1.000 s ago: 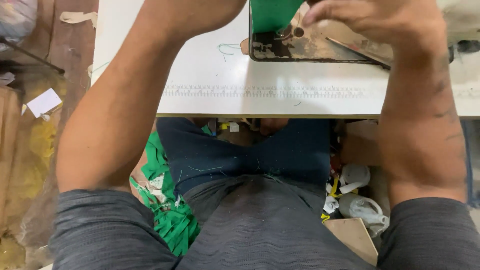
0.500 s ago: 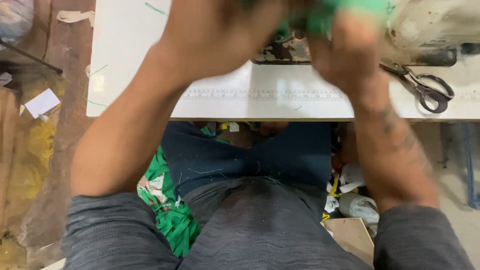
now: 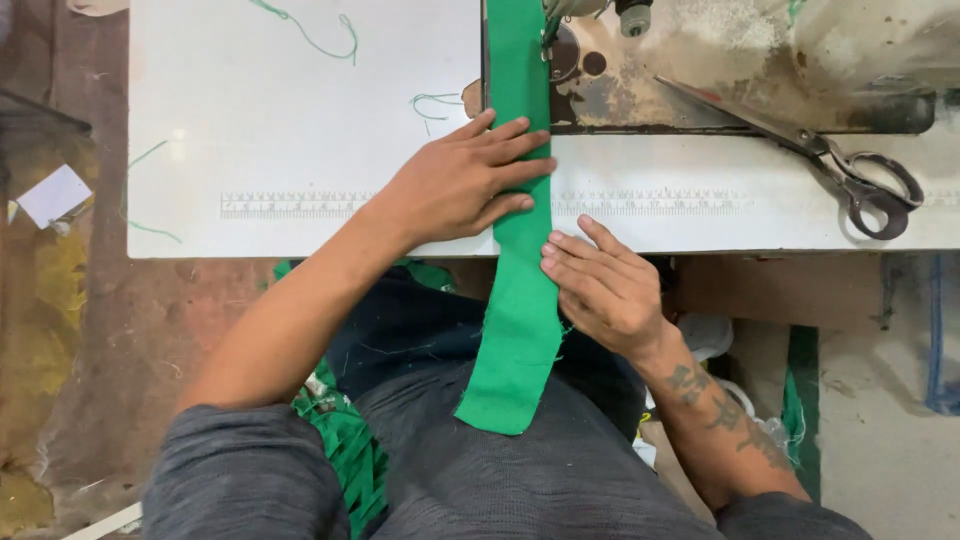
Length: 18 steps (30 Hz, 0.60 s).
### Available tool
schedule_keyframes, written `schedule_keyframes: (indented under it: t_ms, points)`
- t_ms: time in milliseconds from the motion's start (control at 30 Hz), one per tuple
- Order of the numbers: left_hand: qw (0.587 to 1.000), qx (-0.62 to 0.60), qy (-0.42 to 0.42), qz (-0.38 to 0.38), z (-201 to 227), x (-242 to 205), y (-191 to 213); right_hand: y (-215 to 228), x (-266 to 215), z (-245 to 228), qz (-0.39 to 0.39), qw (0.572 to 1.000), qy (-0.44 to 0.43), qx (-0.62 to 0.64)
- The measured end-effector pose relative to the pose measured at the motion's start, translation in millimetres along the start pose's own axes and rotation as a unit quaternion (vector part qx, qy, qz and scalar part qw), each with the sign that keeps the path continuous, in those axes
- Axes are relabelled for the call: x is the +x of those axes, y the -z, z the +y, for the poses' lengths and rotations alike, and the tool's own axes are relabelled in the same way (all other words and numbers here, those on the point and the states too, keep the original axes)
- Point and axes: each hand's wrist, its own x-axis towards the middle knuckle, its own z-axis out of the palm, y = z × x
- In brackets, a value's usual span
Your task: Folding and sewing green fabric strips using an industrial sewing machine
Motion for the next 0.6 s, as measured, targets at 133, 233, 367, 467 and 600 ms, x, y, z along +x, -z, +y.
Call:
schedule_keyframes:
  t_ms: [133,233,367,467,600]
  points:
    - [0.996,0.080,-0.014,0.029,1,-8,-3,10,11,0,-0.034,0.999,0.025,-0.012]
    - [0.995,0.093,-0.016,-0.022,3,-6,0,21,14,1,-0.077,0.996,0.041,-0.003]
    - [0.995,0.053,0.012,-0.087,-1,-12,9,30,17,0,-0.127,0.991,0.032,0.018]
    - [0.994,0.077,-0.006,-0.076,2,-15,10,30,19,1,-0.135,0.990,0.038,0.000]
    - [0.991,0.100,0.000,-0.089,2,-10,20,19,6,3,-0.140,0.989,0.024,0.030]
